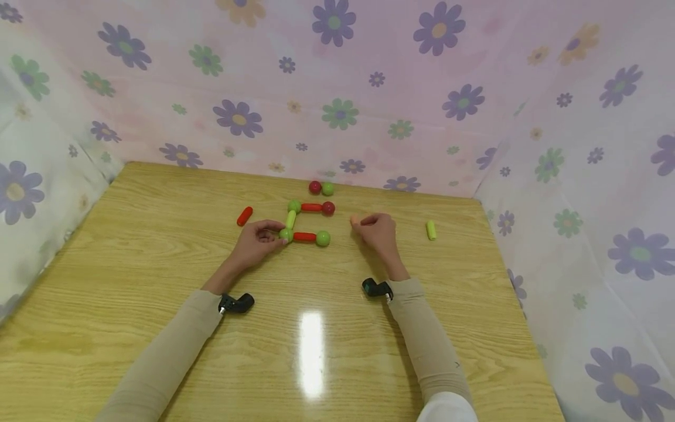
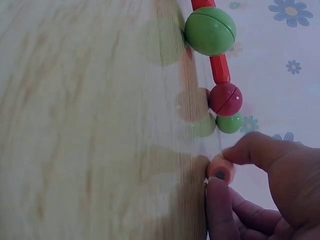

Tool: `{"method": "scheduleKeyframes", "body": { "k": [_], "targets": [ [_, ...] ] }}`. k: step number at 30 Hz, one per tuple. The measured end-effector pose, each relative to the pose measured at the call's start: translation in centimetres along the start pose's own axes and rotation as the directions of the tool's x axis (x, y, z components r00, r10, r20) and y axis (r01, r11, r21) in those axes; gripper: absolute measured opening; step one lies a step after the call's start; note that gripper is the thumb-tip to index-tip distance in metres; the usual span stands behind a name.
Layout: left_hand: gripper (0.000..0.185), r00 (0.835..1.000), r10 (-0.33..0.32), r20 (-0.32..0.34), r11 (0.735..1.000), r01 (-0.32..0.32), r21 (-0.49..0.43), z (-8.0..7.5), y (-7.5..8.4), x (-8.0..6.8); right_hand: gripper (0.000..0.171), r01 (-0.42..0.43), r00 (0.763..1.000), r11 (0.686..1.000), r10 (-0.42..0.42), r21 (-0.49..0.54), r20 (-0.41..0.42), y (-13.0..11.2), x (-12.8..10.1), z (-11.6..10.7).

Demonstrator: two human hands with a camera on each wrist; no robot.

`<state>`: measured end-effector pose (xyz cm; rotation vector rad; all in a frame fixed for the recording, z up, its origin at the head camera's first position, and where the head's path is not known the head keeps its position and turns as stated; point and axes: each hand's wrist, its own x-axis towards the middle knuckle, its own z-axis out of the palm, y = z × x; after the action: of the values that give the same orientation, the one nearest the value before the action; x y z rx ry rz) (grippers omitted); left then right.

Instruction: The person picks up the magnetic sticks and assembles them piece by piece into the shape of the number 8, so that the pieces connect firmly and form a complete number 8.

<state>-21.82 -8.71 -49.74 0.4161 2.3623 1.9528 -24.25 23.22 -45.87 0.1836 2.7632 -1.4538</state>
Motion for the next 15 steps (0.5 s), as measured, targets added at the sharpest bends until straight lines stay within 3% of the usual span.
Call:
{"method": "scheduleKeyframes", "body": {
  "k": [6, 15],
  "targets": [
    [0.029, 1.0, -0.006, 0.001, 1.0, 0.006, 0.001, 0.0, 0.0, 0.0, 0.032, 0.041, 0.999, 0.995, -0.039, -0.094, 0.032, -0.2, -0.2, 0.1],
    [0.03, 1.0, 0.0, -0.008, 1.0, 0.0, 0.003, 0.1, -0.1, 0.0, 0.038, 0.045, 0.999, 0.995, -0.043, -0.09, 0.024, 1.0, -0.2, -0.2]
  ]
}}
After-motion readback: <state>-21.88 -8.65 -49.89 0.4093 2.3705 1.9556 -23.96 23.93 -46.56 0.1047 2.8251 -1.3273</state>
